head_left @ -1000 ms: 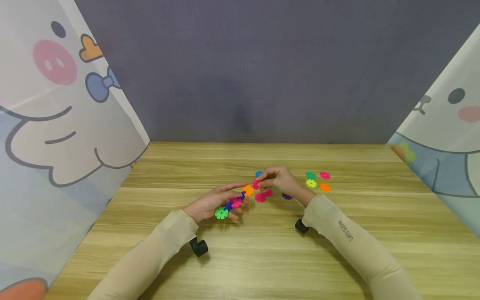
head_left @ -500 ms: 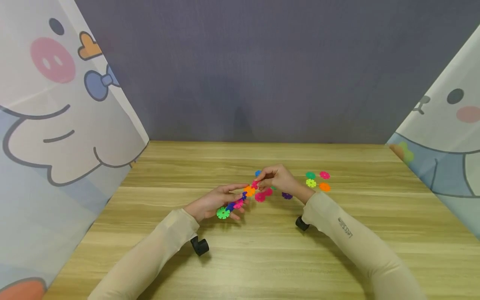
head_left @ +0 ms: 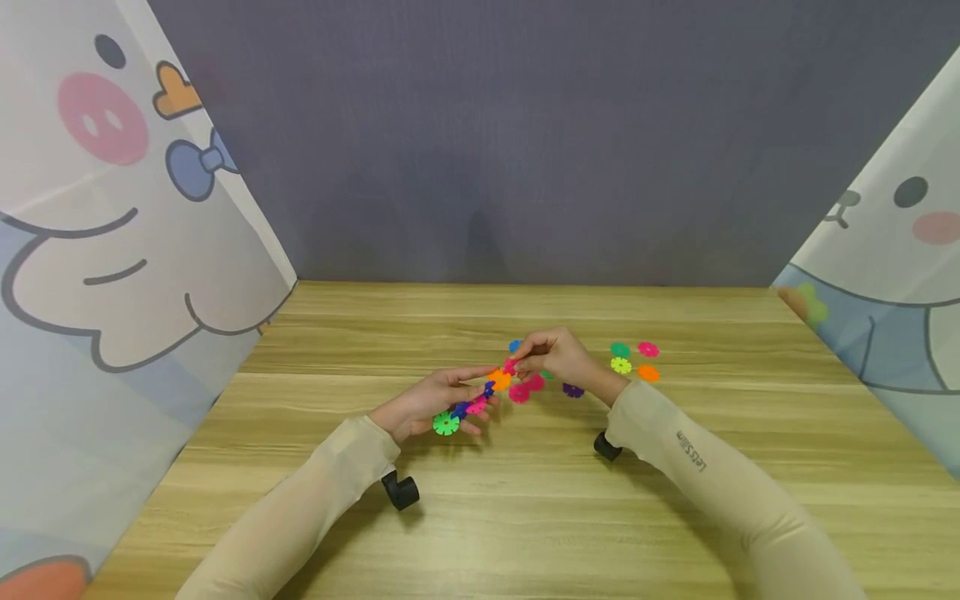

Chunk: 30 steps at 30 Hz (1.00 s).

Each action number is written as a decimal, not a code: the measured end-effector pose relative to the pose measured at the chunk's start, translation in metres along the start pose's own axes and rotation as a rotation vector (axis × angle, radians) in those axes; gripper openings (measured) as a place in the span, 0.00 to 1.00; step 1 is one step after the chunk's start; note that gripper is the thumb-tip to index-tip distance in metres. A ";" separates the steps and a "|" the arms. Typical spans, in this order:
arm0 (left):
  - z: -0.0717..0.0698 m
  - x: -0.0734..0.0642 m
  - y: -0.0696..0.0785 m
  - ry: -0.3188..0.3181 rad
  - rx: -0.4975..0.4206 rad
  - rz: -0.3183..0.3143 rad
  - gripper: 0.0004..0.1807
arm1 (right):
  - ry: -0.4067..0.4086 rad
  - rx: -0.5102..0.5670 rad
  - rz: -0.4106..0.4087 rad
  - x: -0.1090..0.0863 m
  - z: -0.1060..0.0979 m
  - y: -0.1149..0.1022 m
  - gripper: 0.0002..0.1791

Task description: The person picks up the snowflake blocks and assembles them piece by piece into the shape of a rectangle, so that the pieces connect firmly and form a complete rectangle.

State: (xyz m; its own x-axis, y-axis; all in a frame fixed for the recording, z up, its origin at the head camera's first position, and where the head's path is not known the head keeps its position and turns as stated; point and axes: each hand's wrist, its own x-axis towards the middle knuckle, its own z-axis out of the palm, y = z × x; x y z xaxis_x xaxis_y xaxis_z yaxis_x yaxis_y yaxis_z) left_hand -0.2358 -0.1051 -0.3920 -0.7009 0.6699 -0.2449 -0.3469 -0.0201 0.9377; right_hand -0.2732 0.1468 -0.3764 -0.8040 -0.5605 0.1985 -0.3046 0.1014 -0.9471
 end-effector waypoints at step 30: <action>-0.004 0.002 -0.001 0.002 0.001 -0.018 0.27 | 0.003 -0.029 0.040 0.005 0.006 0.002 0.05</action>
State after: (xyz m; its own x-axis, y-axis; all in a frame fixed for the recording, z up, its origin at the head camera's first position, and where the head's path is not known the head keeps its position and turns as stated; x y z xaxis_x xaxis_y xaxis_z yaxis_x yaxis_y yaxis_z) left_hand -0.2389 -0.1068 -0.3946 -0.6954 0.6690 -0.2624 -0.3589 -0.0070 0.9334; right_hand -0.2749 0.1390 -0.3791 -0.8175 -0.5528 0.1614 -0.2867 0.1477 -0.9466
